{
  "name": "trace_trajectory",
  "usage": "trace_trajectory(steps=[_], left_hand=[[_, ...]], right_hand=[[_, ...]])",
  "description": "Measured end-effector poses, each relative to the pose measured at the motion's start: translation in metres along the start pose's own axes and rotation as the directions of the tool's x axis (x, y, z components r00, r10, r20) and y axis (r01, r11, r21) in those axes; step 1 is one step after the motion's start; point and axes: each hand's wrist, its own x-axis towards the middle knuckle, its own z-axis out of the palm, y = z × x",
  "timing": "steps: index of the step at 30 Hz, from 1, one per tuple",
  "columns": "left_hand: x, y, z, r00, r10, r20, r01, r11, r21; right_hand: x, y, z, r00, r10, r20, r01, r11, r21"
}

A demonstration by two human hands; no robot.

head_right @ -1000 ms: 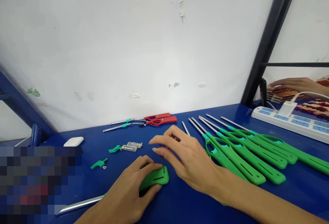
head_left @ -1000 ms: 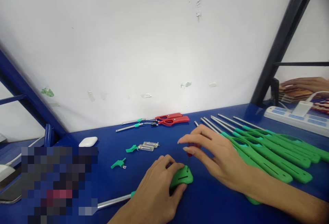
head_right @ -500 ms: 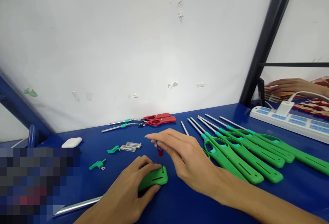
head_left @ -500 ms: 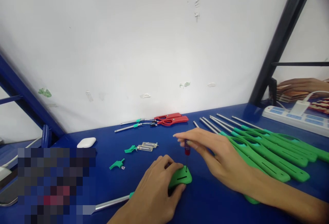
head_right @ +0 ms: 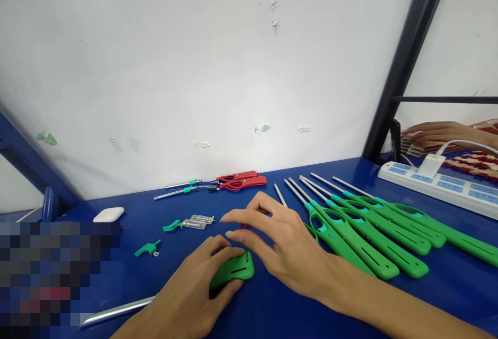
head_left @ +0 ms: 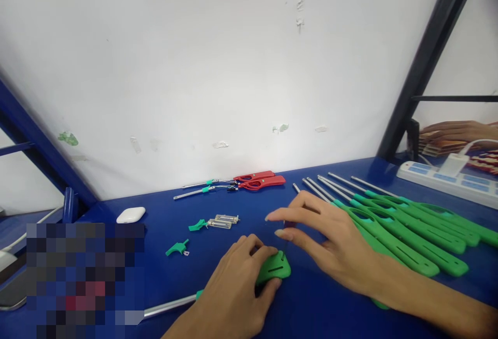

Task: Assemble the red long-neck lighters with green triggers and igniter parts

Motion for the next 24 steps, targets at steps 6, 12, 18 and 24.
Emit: trace_trajectory(steps=[6,12,18,24], left_hand=[[-0.0007,0.0019,0.0007,1.0,-0.003,0.008,0.003,1.0,0.002],[0.0002,0.0,0.0015,1.0,0.001,0.004,-0.001,1.0,-0.002],[-0.0006,-0.001,0.0026,1.0,-0.001,-0.002,0.001,1.0,0.004],[-0.0013,-0.0018,0.0024,1.0,0.004,-0.001,-0.004,1.0,0.004]], right_hand=[[-0.0003,0.0034,0.0011,0.999,0.031,0.023,-0.033,0.997,0.064],[-0.0006,0.0032,0.0006,0.998,0.035,0.061,-0.04,0.996,0.076],[0.0016,0.0024,-0.0017,0.995,0.067,0.077,-0.066,0.998,-0.013],[0.0004,0.0014,-0.0016,0.989,0.028,0.145,-0.053,0.983,0.174]])
